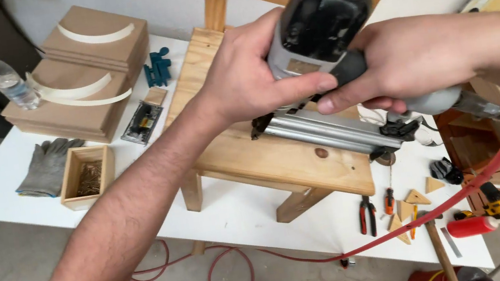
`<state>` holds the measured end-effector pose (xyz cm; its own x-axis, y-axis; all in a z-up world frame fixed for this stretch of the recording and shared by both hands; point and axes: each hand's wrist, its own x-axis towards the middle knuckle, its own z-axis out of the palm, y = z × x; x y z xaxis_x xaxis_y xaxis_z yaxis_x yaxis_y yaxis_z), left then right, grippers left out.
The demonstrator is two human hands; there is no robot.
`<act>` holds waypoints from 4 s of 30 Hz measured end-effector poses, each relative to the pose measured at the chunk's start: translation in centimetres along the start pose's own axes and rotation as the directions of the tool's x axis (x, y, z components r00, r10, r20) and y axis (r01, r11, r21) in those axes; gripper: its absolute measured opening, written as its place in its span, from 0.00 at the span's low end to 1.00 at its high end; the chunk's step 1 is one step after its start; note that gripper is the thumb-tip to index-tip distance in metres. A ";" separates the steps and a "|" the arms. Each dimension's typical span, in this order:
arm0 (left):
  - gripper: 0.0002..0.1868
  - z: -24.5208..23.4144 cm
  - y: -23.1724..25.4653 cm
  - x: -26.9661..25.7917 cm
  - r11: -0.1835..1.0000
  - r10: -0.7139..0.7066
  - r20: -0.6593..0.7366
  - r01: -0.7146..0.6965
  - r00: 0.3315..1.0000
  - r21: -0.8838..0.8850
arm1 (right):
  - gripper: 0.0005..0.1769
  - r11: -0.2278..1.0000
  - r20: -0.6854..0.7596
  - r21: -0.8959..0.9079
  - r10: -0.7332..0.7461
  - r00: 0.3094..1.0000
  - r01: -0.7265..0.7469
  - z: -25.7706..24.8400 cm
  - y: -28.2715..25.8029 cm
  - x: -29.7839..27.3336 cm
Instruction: Reinforcing a wooden chair frame by driving nails into joints with a pneumatic nail gun
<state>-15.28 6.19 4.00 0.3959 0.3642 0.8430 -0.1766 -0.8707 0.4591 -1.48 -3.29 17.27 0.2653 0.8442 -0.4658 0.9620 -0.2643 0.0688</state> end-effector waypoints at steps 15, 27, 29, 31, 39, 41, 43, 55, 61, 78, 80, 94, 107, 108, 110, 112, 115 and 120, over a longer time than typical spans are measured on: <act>0.27 -8.7 -7.3 -4.3 0.992 -0.020 -0.001 0.020 1.000 -0.125 | 0.34 0.999 0.048 0.011 -0.038 0.998 0.038 0.1 -10.6 5.6; 0.29 -8.7 -8.4 -4.5 0.985 -0.072 0.017 0.074 0.997 -0.153 | 0.33 0.999 0.074 0.040 -0.024 0.997 0.021 0.3 -10.9 6.6; 0.28 -8.7 -8.5 -4.6 0.985 -0.078 0.015 0.079 0.997 -0.152 | 0.31 0.993 0.087 0.118 -0.037 0.996 0.027 0.3 -10.8 6.7; 0.28 -8.7 -8.4 -4.6 0.984 -0.069 0.014 0.071 0.998 -0.163 | 0.32 0.998 0.077 0.061 -0.037 0.996 0.032 0.3 -10.8 6.8; 0.28 -8.9 -8.2 -4.6 0.983 -0.093 0.030 0.096 0.995 -0.157 | 0.35 0.998 0.109 0.045 -0.040 0.993 0.035 0.1 -10.9 7.1; 0.29 -8.9 -8.1 -4.9 0.983 -0.098 0.029 0.101 0.995 -0.152 | 0.36 0.999 0.113 0.025 -0.033 0.993 0.030 0.2 -11.0 7.2; 0.30 -8.8 -8.1 -5.2 0.980 -0.153 0.037 0.156 0.988 -0.120 | 0.34 0.998 0.142 0.029 -0.058 0.988 0.054 0.2 -11.1 7.5; 0.29 -8.3 -8.0 -4.3 0.996 -0.077 -0.021 0.076 0.997 -0.046 | 0.37 0.999 0.068 0.001 -0.034 0.997 0.034 -0.1 -10.0 7.1; 0.29 -8.5 -8.7 -3.8 0.993 -0.085 0.004 0.085 0.996 -0.086 | 0.32 0.997 0.084 0.016 -0.071 0.994 0.070 -0.3 -9.8 7.8; 0.29 -7.2 -9.5 -5.1 0.990 -0.139 -0.042 0.138 0.989 -0.023 | 0.34 0.990 0.145 0.089 -0.117 0.982 0.105 0.6 -9.1 9.7; 0.29 -7.1 -9.5 -5.2 0.990 -0.138 -0.049 0.138 0.989 -0.008 | 0.33 0.979 0.158 0.136 -0.173 0.972 0.152 1.1 -8.7 10.0; 0.34 1.4 -4.7 4.5 0.998 0.055 0.068 -0.052 0.996 -0.047 | 0.32 0.995 -0.032 0.092 -0.025 0.999 0.028 -1.6 3.7 3.9; 0.19 8.0 -9.3 0.2 0.809 -0.056 0.521 -0.268 0.852 0.523 | 0.31 0.609 -0.238 0.745 0.622 0.746 -0.271 16.6 30.9 -0.6; 0.21 8.0 -10.6 -0.5 0.776 -0.302 0.554 -0.137 0.776 0.615 | 0.30 0.504 -0.225 0.846 0.636 0.738 -0.176 20.9 32.3 0.2; 0.23 8.3 -12.5 -2.0 0.686 -0.552 0.535 -0.016 0.639 0.727 | 0.30 0.379 -0.200 0.923 0.630 0.751 -0.071 28.4 33.6 2.6; 0.33 8.8 -14.0 -2.9 0.713 -0.460 0.434 0.031 0.775 0.700 | 0.18 0.048 0.024 0.996 0.642 0.766 -0.071 34.9 33.5 5.9; 0.33 10.7 -12.9 -3.5 0.730 -0.435 0.283 0.151 0.855 0.666 | 0.25 -0.077 0.107 0.994 0.525 0.844 -0.078 44.6 33.5 12.4; 0.35 11.1 -12.8 -4.4 0.635 -0.521 0.303 0.126 0.798 0.762 | 0.18 -0.289 0.254 0.942 0.284 0.924 -0.170 50.5 31.5 18.3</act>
<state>-4.74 12.05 -8.73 0.6807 0.6443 0.3486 0.6242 -0.7592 0.1843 30.43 -19.70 -33.65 0.5022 0.5865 -0.6355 -0.3848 -0.5065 -0.7716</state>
